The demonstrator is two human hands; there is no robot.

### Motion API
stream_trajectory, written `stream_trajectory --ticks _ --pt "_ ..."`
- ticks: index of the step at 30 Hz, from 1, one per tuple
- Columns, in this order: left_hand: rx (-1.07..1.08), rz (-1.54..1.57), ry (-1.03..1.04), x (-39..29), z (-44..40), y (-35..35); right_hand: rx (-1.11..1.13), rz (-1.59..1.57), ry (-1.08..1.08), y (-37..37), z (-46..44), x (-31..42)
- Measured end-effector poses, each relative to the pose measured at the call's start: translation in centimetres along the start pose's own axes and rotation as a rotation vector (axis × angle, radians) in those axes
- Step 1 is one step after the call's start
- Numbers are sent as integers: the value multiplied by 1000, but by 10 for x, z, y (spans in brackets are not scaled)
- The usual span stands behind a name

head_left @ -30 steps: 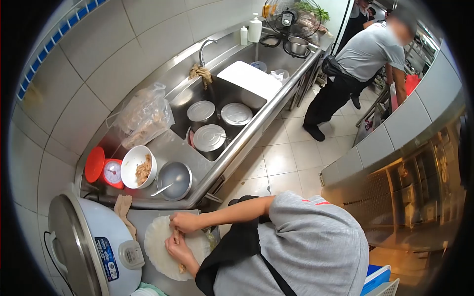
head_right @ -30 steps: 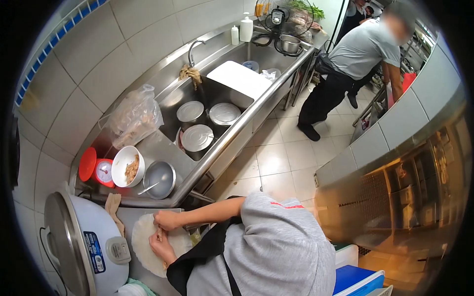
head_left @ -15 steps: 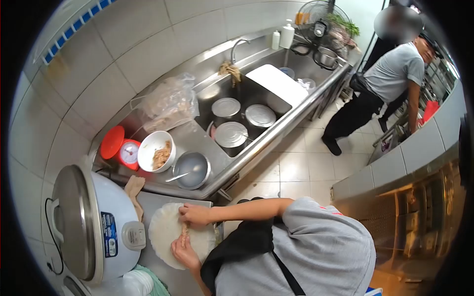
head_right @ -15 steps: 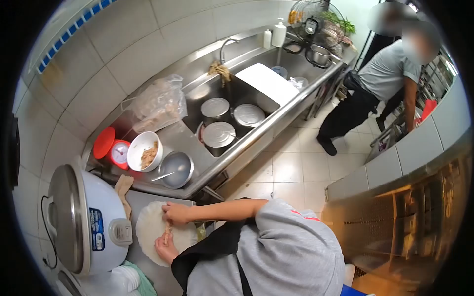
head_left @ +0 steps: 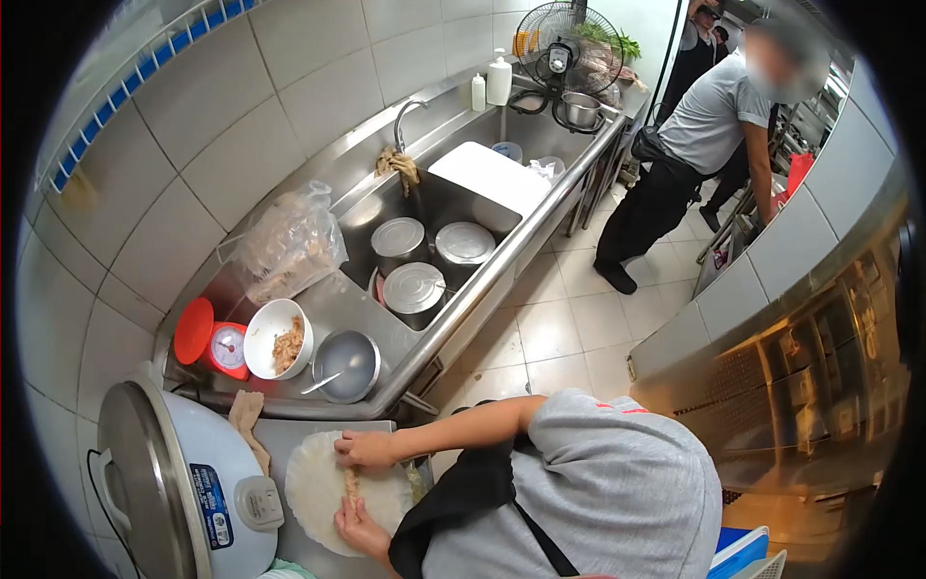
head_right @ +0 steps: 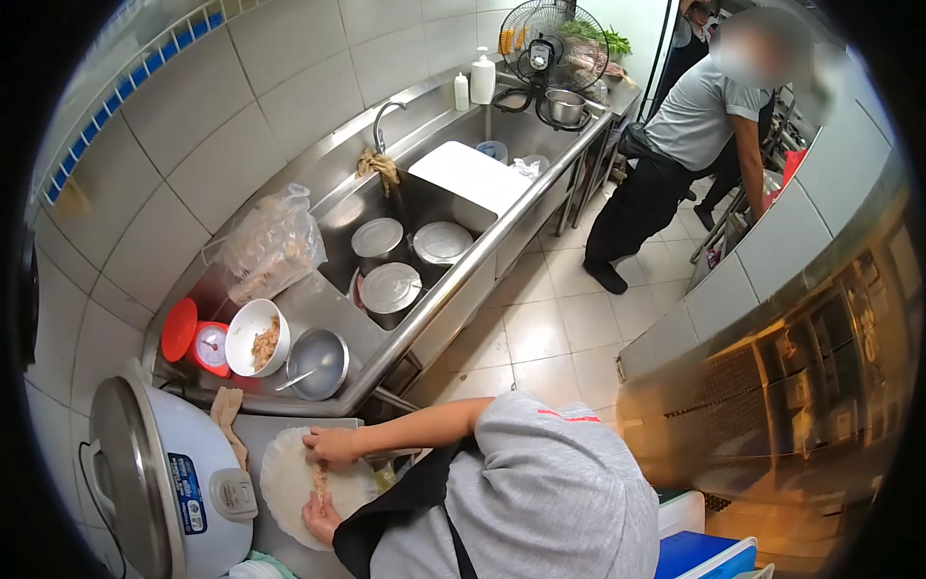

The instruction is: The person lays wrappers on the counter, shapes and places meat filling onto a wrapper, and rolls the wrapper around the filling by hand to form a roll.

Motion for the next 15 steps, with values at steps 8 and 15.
stream_trajectory --ticks 8,15 --pt "62 -91 -1 -29 -13 -5 162 24 -21 -18 -12 2" --pt "87 -46 37 -42 -27 1 246 -87 -134 -5 -28 -3"
Point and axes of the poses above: each hand's wrist, its own z-axis away from the middle knuckle, its own y-axis out of the palm, x = y × z, the point moved 1 cm from there along -z, towards the middle knuckle, and after that the axes turned 7 degrees about -x, right-handed, at the moved point
